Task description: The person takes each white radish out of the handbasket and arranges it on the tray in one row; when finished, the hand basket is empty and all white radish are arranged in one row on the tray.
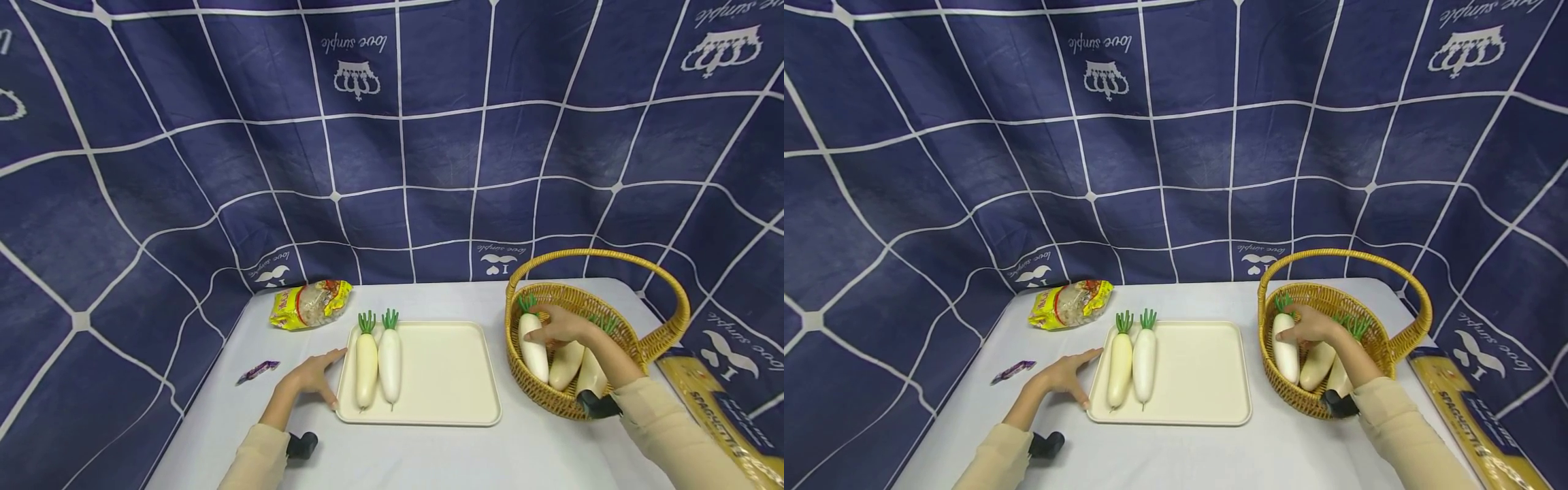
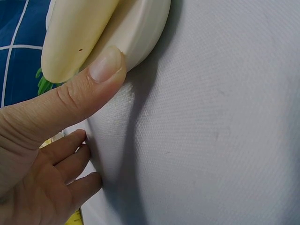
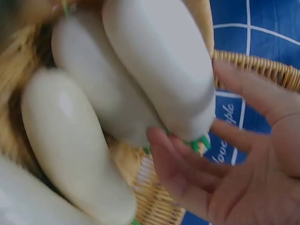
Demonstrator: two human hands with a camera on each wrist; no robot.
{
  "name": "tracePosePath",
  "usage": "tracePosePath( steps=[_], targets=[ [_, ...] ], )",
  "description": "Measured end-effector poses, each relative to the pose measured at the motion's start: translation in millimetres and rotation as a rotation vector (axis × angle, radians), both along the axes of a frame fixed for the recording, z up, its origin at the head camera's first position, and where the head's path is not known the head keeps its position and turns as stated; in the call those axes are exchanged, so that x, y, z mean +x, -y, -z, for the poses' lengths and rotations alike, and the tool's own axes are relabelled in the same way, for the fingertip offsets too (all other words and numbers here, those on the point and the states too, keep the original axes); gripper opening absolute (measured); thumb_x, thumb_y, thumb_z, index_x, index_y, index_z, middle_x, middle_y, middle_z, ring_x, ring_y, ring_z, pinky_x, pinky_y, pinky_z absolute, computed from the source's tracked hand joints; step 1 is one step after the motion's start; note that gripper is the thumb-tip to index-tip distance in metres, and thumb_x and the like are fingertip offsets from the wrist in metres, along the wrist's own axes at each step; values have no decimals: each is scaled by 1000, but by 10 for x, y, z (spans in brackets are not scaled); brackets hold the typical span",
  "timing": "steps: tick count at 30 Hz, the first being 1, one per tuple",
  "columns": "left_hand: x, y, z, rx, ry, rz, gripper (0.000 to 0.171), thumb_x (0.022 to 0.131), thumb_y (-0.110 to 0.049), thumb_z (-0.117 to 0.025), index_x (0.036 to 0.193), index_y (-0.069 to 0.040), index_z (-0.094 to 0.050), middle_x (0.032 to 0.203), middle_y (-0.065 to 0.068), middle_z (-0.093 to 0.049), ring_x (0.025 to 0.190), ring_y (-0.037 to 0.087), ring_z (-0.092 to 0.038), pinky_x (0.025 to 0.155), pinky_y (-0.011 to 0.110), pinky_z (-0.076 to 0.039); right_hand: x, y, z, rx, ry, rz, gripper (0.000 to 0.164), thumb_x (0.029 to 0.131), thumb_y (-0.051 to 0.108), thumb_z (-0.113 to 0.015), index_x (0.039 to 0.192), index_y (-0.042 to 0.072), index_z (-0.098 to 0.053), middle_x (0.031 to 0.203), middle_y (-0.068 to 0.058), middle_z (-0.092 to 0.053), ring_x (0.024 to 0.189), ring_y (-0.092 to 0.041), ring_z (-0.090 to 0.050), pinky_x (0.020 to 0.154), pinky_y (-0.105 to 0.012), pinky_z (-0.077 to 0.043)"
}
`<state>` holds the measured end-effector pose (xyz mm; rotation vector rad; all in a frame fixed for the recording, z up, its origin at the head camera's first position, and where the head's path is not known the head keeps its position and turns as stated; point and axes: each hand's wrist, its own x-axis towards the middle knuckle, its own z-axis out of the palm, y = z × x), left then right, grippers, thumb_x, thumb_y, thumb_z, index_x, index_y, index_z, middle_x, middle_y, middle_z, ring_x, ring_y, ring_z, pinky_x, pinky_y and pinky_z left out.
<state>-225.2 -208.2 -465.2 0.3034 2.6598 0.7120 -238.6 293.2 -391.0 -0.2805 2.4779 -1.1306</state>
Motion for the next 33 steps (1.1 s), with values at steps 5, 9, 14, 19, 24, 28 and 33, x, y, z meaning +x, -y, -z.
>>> tracePosePath(
  steps=[5,9,14,19,24,28,33],
  targets=[
    [6,5,0,-3,-1,-2,109,48,-14,-92,143,-8,-39,146,23,-35,133,45,-31,107,61,-27,-53,-24,-81,74,-12,-50,71,84,19,-69,132,-17,-32,59,-4,-50,53,-17,-49,50,-30,-49],
    [7,7,12,-5,2,-4,109,48,-15,-92,143,-9,-39,146,23,-35,133,45,-31,107,61,-26,-96,-34,-68,64,8,-25,70,84,19,-69,132,-17,-34,66,-6,-51,55,-16,-52,54,-33,-53],
    [7,-1,12,-3,9,-8,109,48,-14,-92,144,-9,-39,147,23,-35,133,46,-30,108,61,-26,-127,-39,-9,48,-5,-11,70,83,22,-72,134,-13,-39,105,-31,-51,64,-16,-57,62,-37,-57],
    [9,-11,-2,5,12,-15,109,48,-13,-91,144,-9,-39,147,23,-35,133,47,-29,107,62,-25,-137,-26,15,31,9,-8,69,83,22,-71,134,-12,-39,117,-32,-46,73,-18,-59,65,-38,-58],
    [3,-12,0,-2,13,-17,109,48,-12,-91,144,-10,-39,147,22,-35,133,47,-29,107,63,-25,-131,4,36,-15,59,6,71,83,18,-71,135,-13,-34,107,-27,-48,71,-21,-60,62,-41,-58],
    [-9,-10,6,-2,10,-14,109,47,-12,-91,143,-10,-39,146,22,-35,133,46,-29,107,62,-26,-125,23,61,-53,102,11,71,84,15,-69,136,-13,-28,108,-29,-44,76,-25,-59,61,-43,-58],
    [-9,-8,16,-2,16,-21,110,47,-12,-92,144,-10,-39,147,22,-35,134,46,-29,107,62,-26,-139,29,86,-29,108,4,71,85,14,-66,136,-12,-25,103,-28,-45,80,-28,-58,61,-43,-58]
  ],
)
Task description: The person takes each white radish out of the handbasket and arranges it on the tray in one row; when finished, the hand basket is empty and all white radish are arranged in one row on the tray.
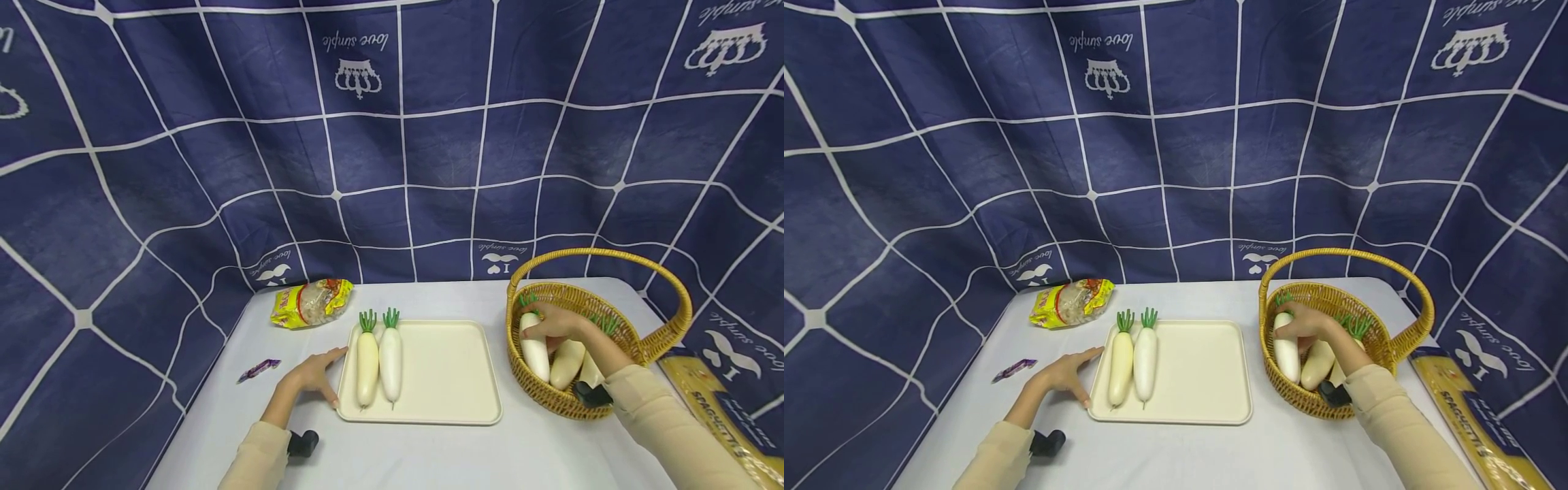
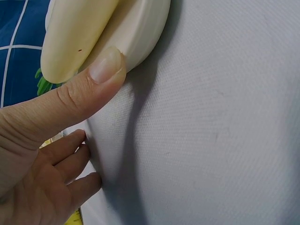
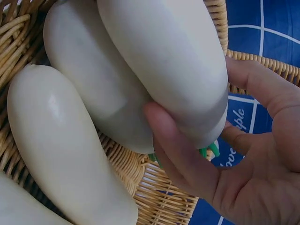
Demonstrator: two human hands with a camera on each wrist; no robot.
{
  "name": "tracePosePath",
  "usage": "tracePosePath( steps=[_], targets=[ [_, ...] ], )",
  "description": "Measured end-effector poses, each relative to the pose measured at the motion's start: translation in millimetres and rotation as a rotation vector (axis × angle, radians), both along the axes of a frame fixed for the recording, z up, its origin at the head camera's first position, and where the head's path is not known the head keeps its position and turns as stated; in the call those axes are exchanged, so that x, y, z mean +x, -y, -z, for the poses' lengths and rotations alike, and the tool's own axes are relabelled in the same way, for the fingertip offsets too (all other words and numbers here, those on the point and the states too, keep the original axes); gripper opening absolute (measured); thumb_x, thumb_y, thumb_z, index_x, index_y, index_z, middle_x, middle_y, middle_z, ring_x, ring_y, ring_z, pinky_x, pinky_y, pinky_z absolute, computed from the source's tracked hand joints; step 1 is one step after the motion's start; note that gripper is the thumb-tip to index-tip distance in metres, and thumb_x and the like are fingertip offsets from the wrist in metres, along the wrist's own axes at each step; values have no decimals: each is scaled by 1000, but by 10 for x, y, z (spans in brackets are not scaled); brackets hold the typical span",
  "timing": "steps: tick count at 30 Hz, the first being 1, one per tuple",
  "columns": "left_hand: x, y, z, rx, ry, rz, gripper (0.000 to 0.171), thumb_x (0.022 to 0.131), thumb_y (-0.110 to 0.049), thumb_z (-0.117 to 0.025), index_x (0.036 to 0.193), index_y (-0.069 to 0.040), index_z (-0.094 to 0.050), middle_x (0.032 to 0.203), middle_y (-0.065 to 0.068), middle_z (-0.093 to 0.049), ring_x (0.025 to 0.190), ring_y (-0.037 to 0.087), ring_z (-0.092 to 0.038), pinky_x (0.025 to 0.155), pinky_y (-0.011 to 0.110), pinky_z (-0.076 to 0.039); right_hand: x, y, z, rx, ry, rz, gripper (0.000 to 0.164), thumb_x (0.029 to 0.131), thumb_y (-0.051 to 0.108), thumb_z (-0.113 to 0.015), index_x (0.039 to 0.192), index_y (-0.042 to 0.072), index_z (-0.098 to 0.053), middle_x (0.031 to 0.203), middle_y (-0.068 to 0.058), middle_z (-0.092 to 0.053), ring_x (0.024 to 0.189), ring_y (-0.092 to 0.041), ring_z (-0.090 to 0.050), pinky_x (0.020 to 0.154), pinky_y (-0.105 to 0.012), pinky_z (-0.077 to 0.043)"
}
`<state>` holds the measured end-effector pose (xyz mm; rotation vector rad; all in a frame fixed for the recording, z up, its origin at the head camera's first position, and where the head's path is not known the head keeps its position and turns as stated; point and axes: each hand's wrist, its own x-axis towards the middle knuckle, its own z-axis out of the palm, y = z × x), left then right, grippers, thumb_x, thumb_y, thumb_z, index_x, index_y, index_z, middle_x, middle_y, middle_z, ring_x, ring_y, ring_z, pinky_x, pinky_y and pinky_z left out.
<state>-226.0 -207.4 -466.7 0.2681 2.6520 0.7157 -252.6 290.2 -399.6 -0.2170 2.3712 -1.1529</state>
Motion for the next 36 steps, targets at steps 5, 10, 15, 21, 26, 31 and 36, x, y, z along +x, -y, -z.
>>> tracePosePath(
  steps=[5,10,15,21,26,31,36],
  targets=[
    [-1,0,0,-6,1,-2,109,48,-12,-91,144,-10,-39,147,22,-35,134,45,-30,107,61,-26,-15,11,3,22,0,9,72,83,14,-66,136,-11,-25,103,-27,-46,80,-28,-58,61,-43,-58],
    [0,2,6,-3,2,-3,109,48,-13,-91,143,-10,-40,147,22,-35,134,45,-30,107,62,-27,11,-2,-14,-3,-3,29,72,83,13,-66,136,-11,-24,103,-28,-46,80,-28,-58,61,-43,-58],
    [-2,2,3,-4,-1,-2,109,48,-13,-91,143,-10,-39,147,22,-35,133,46,-30,107,62,-26,35,-49,-39,-17,-65,39,71,81,12,-64,135,-12,-25,105,-29,-44,76,-26,-58,59,-43,-58],
    [1,0,-4,-8,6,-3,109,48,-14,-91,144,-10,-39,147,22,-35,133,46,-29,107,62,-26,63,-107,-102,-37,-104,40,72,84,13,-62,136,-15,-22,105,-27,-46,70,-22,-58,56,-39,-56],
    [1,1,-5,-1,7,-2,109,48,-13,-92,144,-10,-39,147,22,-34,134,46,-29,107,62,-26,116,-141,-173,-66,-109,58,73,84,15,-62,137,-14,-20,108,-29,-45,74,-23,-59,61,-39,-57],
    [2,1,0,-7,0,5,108,49,-13,-91,143,-10,-40,147,22,-35,133,45,-30,107,62,-26,171,-178,-199,-86,-112,84,73,85,16,-61,139,-11,-21,111,-30,-45,81,-25,-60,68,-40,-58],
    [7,6,-1,9,-8,7,108,47,-12,-92,143,-9,-40,146,23,-36,133,45,-31,107,61,-27,237,-191,-202,-103,-119,88,72,85,16,-62,139,-10,-21,104,-26,-50,82,-25,-61,68,-40,-58]
  ],
)
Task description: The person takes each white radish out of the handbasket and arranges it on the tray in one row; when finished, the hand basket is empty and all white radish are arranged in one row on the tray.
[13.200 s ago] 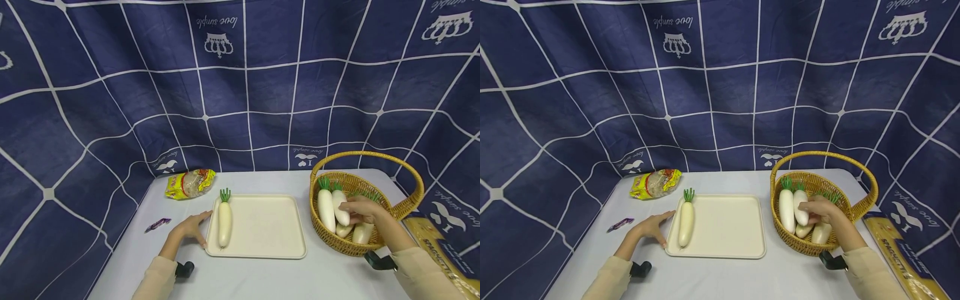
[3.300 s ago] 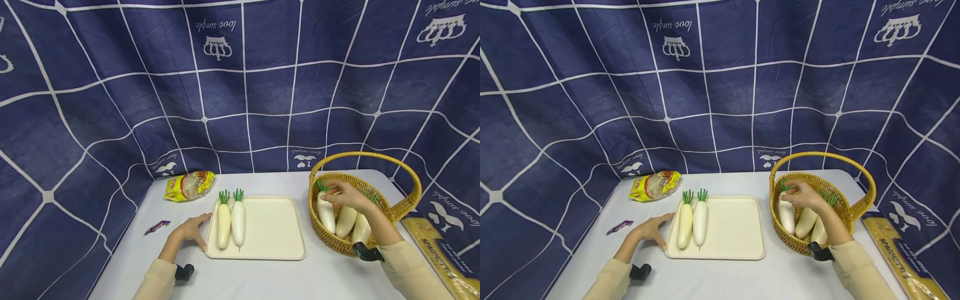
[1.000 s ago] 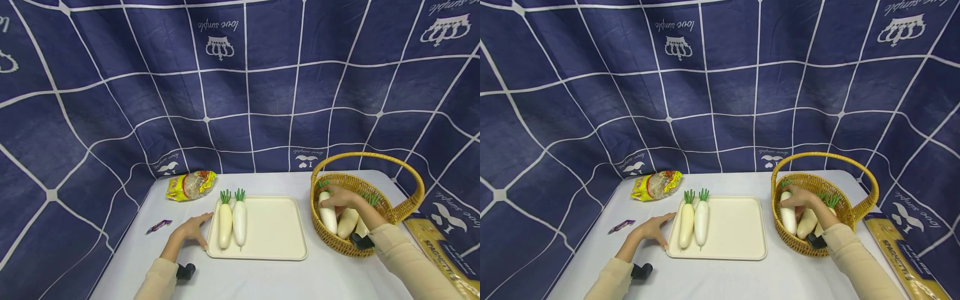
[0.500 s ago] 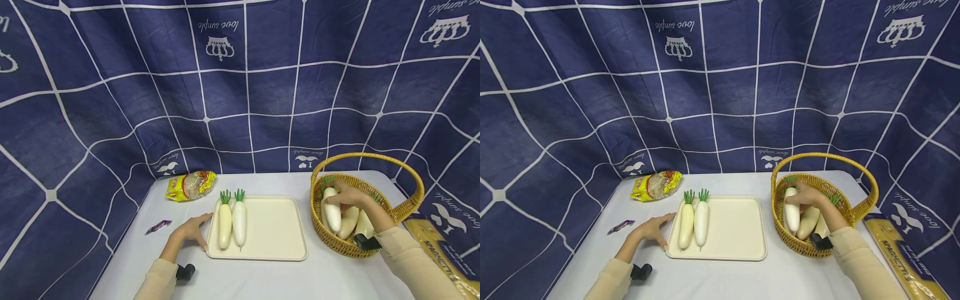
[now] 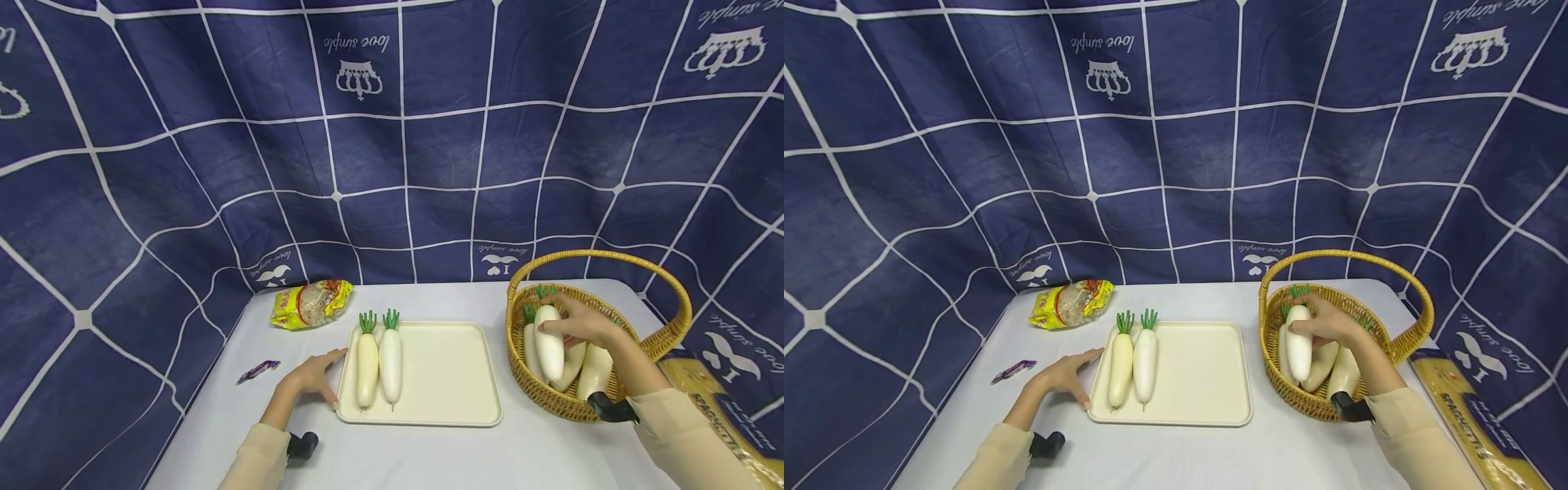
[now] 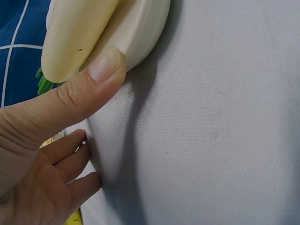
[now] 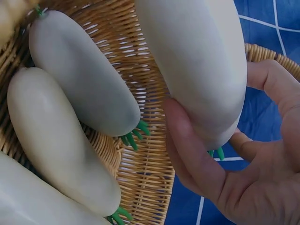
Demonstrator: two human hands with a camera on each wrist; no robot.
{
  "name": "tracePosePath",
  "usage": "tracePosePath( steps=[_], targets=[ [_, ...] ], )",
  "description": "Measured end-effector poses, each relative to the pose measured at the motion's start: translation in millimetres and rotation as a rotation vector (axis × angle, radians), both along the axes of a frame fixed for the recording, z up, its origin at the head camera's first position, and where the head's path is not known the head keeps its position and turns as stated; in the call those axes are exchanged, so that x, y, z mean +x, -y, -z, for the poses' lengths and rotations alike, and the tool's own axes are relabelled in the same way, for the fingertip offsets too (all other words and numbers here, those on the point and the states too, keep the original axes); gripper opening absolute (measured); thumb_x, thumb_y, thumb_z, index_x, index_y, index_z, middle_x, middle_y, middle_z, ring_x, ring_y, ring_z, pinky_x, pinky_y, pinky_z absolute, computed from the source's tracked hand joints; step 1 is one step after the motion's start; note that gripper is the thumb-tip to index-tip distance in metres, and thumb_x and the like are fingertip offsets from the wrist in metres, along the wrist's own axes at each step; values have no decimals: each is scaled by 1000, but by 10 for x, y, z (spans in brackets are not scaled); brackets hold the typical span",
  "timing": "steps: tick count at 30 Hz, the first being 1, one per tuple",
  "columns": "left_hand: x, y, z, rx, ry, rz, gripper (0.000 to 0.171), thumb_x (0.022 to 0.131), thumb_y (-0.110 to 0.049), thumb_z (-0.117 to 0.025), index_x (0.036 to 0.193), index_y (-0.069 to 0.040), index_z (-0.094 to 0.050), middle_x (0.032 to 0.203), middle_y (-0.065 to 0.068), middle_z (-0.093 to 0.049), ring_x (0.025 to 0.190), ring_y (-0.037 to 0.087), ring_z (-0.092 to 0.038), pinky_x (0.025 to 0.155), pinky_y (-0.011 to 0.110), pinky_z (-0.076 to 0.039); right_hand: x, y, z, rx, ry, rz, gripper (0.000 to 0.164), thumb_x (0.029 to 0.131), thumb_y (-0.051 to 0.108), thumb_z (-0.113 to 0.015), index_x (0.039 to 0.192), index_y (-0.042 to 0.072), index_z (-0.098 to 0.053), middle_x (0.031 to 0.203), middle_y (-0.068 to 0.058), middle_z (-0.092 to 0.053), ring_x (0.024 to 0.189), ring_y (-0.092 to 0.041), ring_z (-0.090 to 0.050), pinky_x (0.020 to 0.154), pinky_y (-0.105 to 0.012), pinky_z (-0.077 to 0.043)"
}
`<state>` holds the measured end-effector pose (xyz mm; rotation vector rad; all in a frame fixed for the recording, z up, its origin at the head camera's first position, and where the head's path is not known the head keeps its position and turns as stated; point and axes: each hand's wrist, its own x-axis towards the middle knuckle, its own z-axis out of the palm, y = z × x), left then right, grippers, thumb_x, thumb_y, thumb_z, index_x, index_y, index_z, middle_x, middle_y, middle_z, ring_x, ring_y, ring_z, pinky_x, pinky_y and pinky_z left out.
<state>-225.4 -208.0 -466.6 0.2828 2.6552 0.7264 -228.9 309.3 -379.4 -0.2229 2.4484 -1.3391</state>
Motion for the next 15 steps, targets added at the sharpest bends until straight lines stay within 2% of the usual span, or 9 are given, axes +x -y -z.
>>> tracePosePath(
  steps=[6,15],
  targets=[
    [13,6,-2,27,-8,1,109,46,-12,-92,142,-8,-41,145,24,-36,133,45,-32,108,60,-27,98,29,-11,-40,-13,-2,73,83,14,-63,138,-10,-21,95,-21,-54,77,-24,-61,64,-41,-58],
    [14,4,-14,20,-15,8,109,46,-12,-92,142,-8,-41,145,24,-36,133,46,-31,107,61,-27,282,147,-29,-68,-17,-3,72,82,12,-65,138,-6,-24,103,-26,-51,81,-26,-60,64,-43,-58]
  ],
)
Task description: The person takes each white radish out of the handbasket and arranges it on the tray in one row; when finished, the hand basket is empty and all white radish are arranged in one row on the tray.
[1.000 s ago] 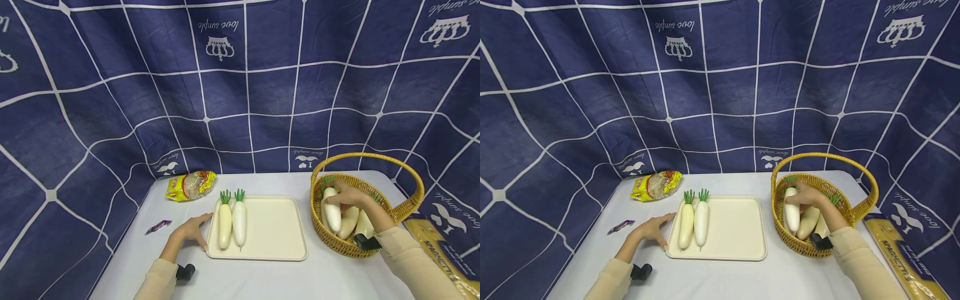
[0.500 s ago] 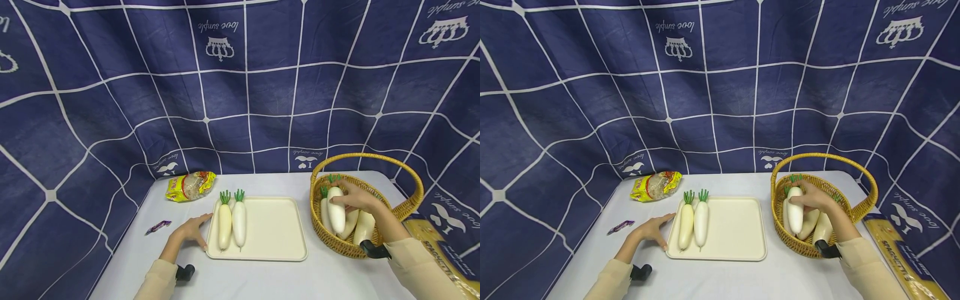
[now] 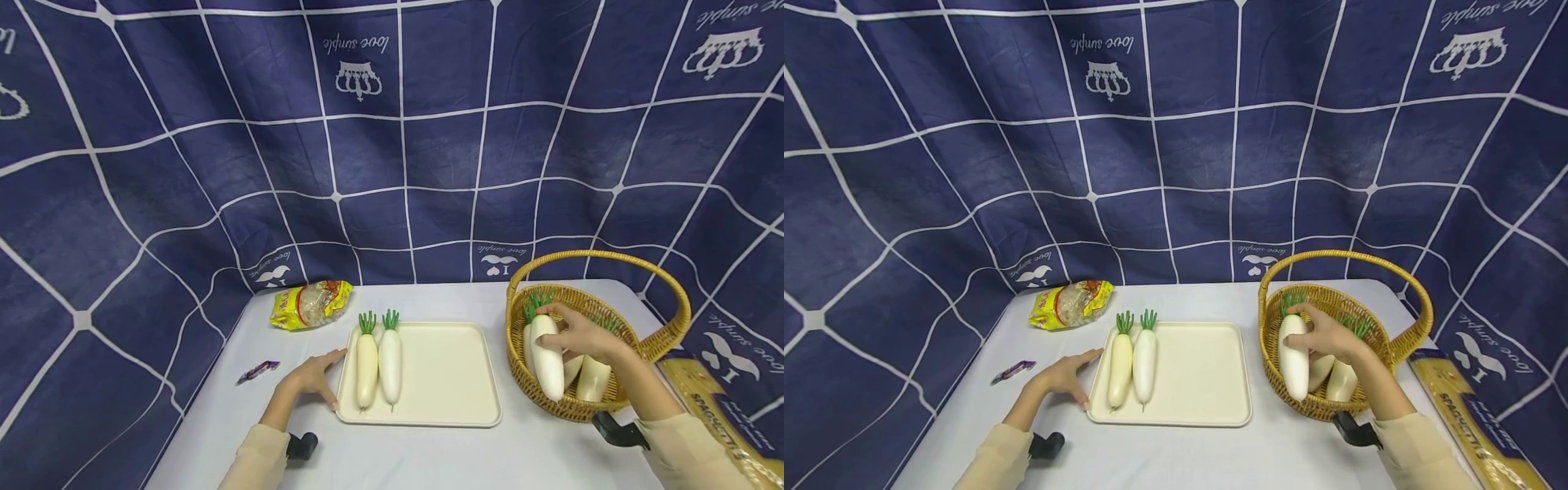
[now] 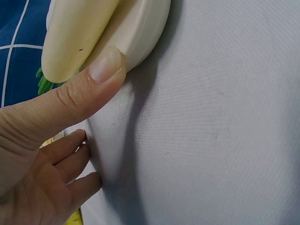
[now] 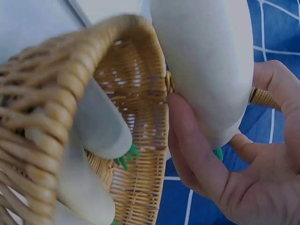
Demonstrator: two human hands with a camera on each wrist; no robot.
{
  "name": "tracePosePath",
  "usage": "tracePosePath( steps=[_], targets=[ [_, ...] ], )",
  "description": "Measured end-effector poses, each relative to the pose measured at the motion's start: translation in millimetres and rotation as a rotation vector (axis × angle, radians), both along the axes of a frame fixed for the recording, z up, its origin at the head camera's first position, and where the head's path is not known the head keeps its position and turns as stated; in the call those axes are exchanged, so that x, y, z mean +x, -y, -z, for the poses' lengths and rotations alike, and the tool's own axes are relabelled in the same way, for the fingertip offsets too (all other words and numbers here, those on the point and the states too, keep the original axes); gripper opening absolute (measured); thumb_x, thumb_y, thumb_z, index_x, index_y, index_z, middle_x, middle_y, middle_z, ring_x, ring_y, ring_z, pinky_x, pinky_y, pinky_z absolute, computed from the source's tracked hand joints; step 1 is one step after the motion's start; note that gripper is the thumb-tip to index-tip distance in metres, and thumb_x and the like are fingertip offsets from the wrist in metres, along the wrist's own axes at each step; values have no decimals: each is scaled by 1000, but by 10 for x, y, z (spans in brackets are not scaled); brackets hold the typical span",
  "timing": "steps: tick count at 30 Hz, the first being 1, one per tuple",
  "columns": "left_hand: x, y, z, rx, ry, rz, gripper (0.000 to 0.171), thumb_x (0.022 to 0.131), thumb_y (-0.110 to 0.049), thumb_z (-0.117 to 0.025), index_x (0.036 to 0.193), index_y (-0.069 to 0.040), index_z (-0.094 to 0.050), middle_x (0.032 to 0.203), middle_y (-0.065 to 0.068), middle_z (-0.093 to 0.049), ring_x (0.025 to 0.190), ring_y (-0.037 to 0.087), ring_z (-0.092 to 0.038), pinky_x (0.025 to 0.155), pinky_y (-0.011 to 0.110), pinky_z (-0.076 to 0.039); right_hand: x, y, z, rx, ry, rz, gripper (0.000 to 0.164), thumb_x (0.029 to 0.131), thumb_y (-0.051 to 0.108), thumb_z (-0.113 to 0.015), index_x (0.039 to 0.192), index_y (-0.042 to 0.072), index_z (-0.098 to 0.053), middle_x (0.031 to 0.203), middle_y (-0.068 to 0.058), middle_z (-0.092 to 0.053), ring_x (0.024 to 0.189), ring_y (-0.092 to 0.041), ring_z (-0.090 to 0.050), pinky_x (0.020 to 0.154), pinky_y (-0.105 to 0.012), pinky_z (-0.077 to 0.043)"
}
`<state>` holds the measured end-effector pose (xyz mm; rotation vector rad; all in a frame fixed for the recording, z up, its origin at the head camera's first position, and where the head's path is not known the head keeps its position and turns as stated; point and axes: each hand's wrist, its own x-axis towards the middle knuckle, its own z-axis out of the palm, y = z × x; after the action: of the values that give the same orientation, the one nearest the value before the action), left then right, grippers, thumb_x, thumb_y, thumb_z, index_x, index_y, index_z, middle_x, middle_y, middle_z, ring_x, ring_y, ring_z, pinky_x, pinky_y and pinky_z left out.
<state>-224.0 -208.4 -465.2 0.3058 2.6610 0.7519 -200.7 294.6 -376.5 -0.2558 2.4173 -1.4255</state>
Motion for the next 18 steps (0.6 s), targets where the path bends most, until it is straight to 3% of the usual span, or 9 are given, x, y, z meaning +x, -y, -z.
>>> tracePosePath(
  steps=[18],
  targets=[
    [-2,1,11,-6,7,-3,109,46,-14,-92,142,-8,-41,146,23,-36,133,44,-32,108,59,-27,316,117,20,53,-76,-59,64,80,11,-68,132,-3,-33,99,-22,-49,77,-25,-58,56,-39,-57]
  ],
)
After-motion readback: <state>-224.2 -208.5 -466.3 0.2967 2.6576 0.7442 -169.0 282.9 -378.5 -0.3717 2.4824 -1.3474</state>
